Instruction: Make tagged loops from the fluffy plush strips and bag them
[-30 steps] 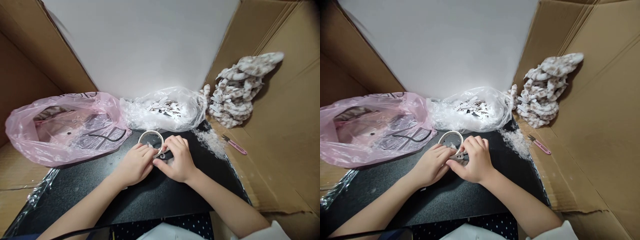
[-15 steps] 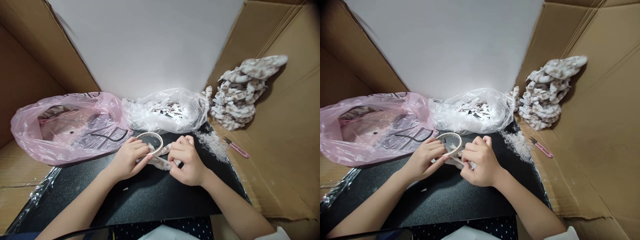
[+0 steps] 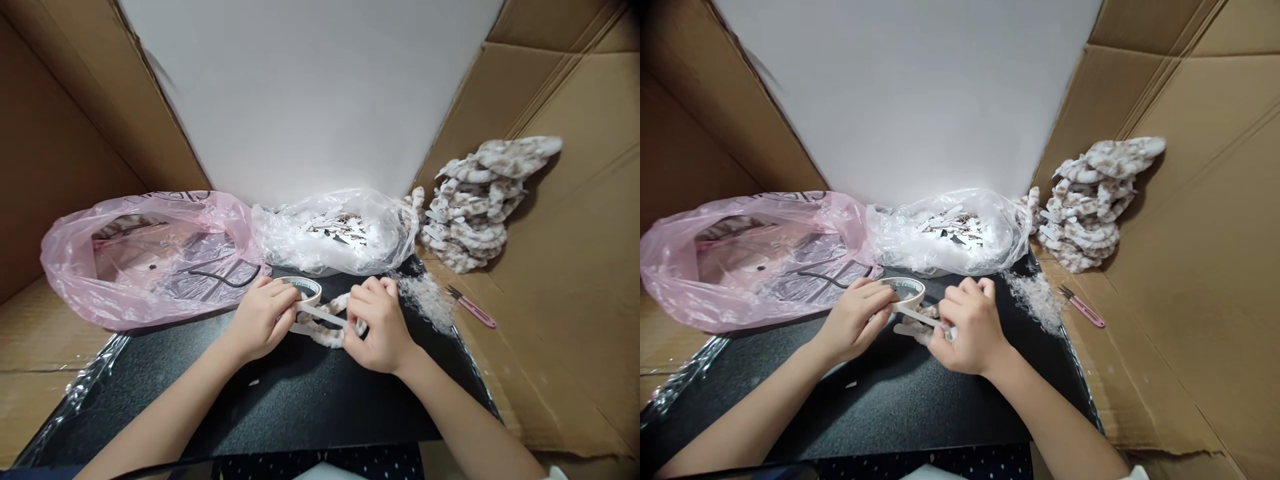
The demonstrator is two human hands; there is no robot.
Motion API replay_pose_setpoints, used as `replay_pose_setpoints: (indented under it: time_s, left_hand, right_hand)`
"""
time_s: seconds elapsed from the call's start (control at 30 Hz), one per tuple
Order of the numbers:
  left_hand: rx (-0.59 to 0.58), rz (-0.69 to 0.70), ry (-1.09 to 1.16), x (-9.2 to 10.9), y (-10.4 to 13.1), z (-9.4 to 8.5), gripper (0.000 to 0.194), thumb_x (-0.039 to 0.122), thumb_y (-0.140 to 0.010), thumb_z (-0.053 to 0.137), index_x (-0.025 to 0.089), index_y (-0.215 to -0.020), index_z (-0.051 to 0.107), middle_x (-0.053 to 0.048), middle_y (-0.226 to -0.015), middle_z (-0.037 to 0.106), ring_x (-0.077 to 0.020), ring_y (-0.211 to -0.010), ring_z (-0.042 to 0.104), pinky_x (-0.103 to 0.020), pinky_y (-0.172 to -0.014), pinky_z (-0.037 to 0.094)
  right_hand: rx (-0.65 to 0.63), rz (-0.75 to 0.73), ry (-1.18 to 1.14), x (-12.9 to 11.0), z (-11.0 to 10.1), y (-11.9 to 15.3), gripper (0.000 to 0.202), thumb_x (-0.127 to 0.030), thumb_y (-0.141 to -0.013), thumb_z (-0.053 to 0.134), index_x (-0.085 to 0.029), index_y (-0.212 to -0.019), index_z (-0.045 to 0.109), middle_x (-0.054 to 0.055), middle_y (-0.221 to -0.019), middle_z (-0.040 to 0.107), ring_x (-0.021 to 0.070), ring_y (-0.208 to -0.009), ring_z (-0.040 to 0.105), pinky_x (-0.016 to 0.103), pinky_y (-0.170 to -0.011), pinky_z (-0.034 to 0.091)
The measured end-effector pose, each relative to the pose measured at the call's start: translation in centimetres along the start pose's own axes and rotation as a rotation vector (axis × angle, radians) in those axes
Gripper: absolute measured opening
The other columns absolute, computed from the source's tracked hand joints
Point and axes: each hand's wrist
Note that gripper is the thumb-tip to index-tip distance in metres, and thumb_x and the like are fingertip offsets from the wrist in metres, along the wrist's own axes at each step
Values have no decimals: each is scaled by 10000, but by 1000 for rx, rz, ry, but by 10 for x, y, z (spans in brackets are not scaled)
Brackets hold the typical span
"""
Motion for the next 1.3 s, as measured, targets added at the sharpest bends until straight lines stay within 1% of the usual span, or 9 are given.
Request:
replay_pose_setpoints:
  time_s: [0.1, 0.2, 0.33, 0.47, 0.63, 0.97, 1.1, 1.2, 1.3]
  left_hand:
    - [79, -12, -99, 4, 1, 3, 211, 144, -887, 362, 177, -762, 529, -15, -653, 568, -173, -617, 494, -329, -666, 321]
    - [136, -14, -218, 12, 1, 6, 173, 151, -874, 408, 167, -769, 545, -23, -660, 574, -184, -638, 494, -336, -679, 324]
    - [142, 61, -282, 22, -1, 10, 175, 169, -866, 425, 166, -745, 552, -31, -666, 573, -195, -640, 470, -341, -684, 324]
    - [136, 57, -267, 24, 0, 13, 199, 175, -888, 415, 167, -742, 549, -28, -661, 565, -191, -638, 463, -337, -683, 322]
    - [67, -39, -184, 20, 3, 10, 242, 184, -942, 375, 178, -768, 543, -16, -671, 590, -174, -639, 502, -326, -656, 312]
    - [98, -283, -19, 10, -2, -17, 269, 249, -950, 362, 189, -759, 542, -6, -646, 599, -171, -618, 545, -301, -626, 345]
    - [241, -664, -66, -12, 3, -51, 291, 302, -938, 383, 188, -710, 524, 3, -593, 550, -172, -572, 518, -272, -552, 324]
    - [113, -507, -16, -18, 6, -53, 330, 363, -951, 395, 187, -708, 532, 9, -609, 568, -164, -590, 525, -285, -616, 355]
    - [8, -388, -195, -26, 10, -28, 306, 344, -933, 431, 188, -703, 559, -22, -668, 613, -200, -679, 563, -335, -698, 369]
  right_hand:
    - [74, 244, 185, 9, -7, -3, 421, -363, -849, 498, -161, -498, 383, -19, -541, 444, 136, -629, 413, 345, -717, 222]
    - [98, 288, 240, 6, -17, -9, 411, -450, -884, 492, -170, -583, 486, -5, -625, 530, 152, -673, 464, 351, -741, 236]
    - [-94, 155, 198, -17, -13, -18, 325, -498, -804, 592, -178, -747, 579, 16, -775, 617, 184, -777, 504, 359, -770, 247]
    - [-229, -12, 298, -30, 3, -25, 176, -316, -805, 574, -174, -702, 578, 31, -779, 629, 194, -795, 486, 396, -783, 235]
    - [-242, -207, 387, -30, 8, -27, 125, -183, -836, 508, -173, -721, 555, 38, -761, 612, 202, -789, 455, 410, -743, 220]
    - [-197, -308, 502, -51, -11, -23, 107, -81, -784, 528, -183, -770, 557, 47, -761, 587, 220, -791, 426, 443, -773, 221]
    - [-209, -238, 381, -46, -27, -6, 131, -81, -800, 527, -195, -739, 545, 21, -724, 569, 205, -763, 427, 432, -764, 238]
    - [-180, -73, 145, -32, -29, -9, 101, -159, -872, 531, -234, -877, 598, 11, -852, 591, 201, -844, 474, 415, -817, 297]
    - [-145, 49, -177, -13, -12, -14, 389, -127, -844, 501, -275, -1203, 501, 49, -1124, 545, 211, -1045, 501, 399, -905, 393]
Point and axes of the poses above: each hand's wrist, its own y-axis away from the middle knuckle, its own z-axis out of the palm, x = y × z
